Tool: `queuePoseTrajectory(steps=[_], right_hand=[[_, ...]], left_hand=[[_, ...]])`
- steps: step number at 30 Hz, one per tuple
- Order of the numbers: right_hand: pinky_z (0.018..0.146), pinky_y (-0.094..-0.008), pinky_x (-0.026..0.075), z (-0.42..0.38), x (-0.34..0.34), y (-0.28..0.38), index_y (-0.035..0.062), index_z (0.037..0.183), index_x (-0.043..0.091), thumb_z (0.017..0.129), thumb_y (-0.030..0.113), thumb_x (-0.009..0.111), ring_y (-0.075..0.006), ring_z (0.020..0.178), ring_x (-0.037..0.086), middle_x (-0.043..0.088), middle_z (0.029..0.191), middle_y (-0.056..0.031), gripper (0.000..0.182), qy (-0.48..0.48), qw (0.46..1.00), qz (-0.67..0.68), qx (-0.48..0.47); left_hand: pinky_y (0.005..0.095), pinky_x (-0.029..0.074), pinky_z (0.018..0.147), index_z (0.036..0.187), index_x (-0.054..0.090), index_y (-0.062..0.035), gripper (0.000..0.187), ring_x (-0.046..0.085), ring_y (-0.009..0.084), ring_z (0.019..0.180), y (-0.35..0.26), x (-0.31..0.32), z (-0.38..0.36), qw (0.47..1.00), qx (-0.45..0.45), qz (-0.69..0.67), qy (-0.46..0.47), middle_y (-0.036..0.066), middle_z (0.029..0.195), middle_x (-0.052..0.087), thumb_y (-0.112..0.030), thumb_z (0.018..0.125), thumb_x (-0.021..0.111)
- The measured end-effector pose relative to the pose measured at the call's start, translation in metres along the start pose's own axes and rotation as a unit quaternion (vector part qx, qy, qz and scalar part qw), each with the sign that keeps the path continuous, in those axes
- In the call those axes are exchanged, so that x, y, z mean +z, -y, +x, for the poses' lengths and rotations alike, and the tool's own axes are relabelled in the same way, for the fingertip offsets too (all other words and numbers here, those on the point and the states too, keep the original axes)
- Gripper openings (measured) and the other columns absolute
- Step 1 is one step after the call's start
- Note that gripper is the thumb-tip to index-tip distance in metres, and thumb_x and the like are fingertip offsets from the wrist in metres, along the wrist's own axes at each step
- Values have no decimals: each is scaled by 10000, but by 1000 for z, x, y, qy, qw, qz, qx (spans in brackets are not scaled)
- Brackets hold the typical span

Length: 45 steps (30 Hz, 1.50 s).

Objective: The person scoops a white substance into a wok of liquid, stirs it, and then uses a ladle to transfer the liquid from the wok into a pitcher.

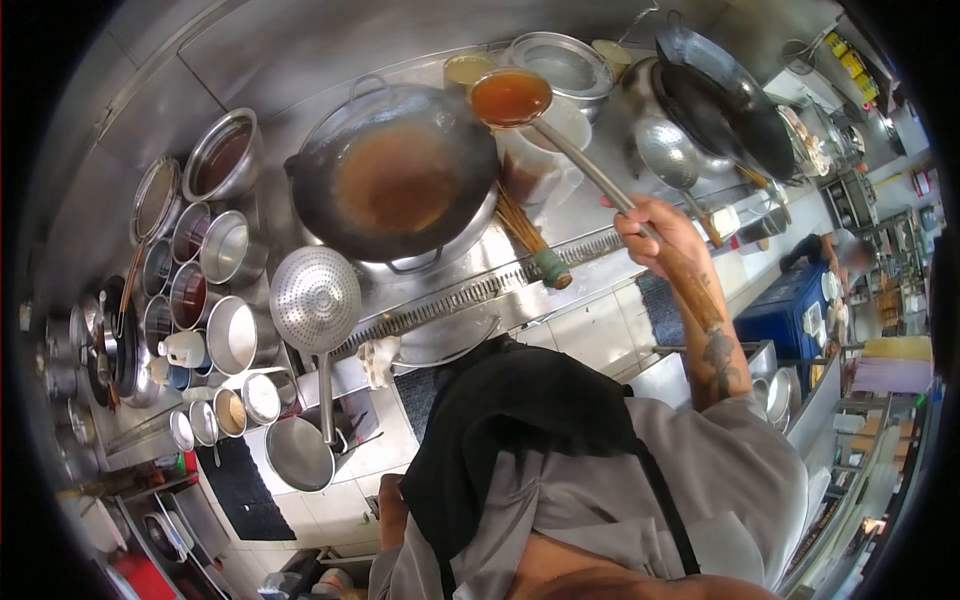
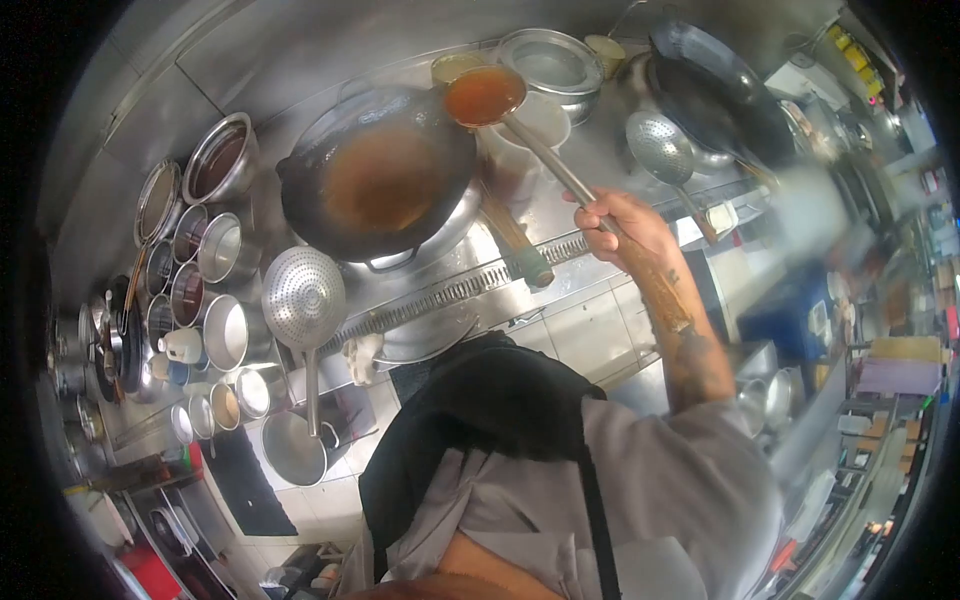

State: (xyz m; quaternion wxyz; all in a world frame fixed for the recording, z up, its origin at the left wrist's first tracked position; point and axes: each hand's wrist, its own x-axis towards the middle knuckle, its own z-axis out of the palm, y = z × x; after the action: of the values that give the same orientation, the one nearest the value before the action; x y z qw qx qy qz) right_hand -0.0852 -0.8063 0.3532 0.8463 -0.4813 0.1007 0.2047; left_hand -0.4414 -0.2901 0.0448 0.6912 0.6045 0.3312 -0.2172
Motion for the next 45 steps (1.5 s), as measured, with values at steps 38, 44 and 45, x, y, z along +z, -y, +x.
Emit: queuePoseTrajectory(steps=[38,44,45], right_hand=[[478,-276,437,123,26,-157,1,899,551,800,107,573,-146,520,542,563,695,-67,147,-11,898,-439,27],[393,-219,321,112,31,-135,-11,1145,434,866,88,481,-66,464,409,487,704,-4,300,69,970,40,230],[393,-209,318,107,33,-132,-17,1148,425,863,86,491,-65,471,419,494,712,-9,310,79,965,69,239]], left_hand=[[382,441,821,1060,536,-165,240,540,189,905,166,-80,59,962,-260,-12,-85,46,998,561,-354,918,493],[386,439,826,1059,536,-166,238,541,189,906,188,-83,64,923,-376,-76,-41,45,993,567,-353,918,496],[385,439,826,1060,536,-166,238,541,189,906,198,-86,64,936,-341,-75,-46,44,992,567,-353,919,496]])
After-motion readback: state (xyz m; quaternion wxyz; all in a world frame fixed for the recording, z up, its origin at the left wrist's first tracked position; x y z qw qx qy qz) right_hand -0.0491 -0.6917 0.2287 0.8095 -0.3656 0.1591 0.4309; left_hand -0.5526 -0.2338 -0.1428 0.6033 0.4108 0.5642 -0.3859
